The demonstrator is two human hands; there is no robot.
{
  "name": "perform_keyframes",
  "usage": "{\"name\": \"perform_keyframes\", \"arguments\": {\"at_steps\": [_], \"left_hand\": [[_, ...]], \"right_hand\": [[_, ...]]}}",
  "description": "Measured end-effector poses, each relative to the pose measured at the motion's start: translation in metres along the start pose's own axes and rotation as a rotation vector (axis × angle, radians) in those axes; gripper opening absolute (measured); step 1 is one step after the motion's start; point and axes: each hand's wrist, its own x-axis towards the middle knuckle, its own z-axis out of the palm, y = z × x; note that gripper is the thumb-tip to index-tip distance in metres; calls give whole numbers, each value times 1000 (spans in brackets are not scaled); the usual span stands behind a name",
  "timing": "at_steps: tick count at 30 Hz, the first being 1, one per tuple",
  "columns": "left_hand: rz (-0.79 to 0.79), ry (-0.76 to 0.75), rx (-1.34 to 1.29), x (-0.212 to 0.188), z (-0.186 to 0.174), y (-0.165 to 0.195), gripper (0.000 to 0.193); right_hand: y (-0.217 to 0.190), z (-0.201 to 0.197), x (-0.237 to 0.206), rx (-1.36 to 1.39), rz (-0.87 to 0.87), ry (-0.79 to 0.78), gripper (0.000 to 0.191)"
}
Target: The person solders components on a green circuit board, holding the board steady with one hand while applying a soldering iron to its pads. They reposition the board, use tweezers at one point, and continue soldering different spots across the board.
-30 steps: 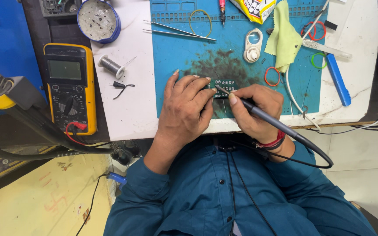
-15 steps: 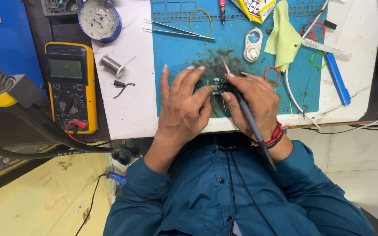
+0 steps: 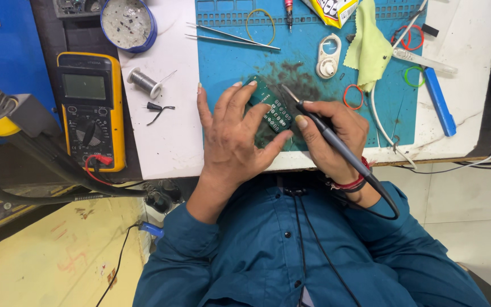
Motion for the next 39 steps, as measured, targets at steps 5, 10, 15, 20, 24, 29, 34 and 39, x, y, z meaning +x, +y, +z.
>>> {"name": "perform_keyframes", "arguments": {"at_steps": [5,10,15,20,24,29,34,39], "left_hand": [[-41,-43,8,1,1,-1,71],[-15,-67,-21,1,-1,-1,67],[19,-90,-52,4,-5,0,58],[9,-69,-34,5,-4,2,49],[3,-78,-33,3,-3,1,46],[9,-75,-41,4,-3,0,46],[2,-74,-42,3,-3,0,45],[-5,-78,-37,2,-2,-1,43]], "right_hand": [[3,1,0,-1,-39,17,21],[8,2,-1,8,-119,40,23],[7,-3,-3,15,-49,27,20],[3,-3,-3,57,-36,16,12],[2,-4,-2,26,-76,-5,12],[0,-6,-1,7,-102,-27,11],[-1,-5,2,11,-130,-54,9],[-3,-3,4,16,-152,-64,8]]}}
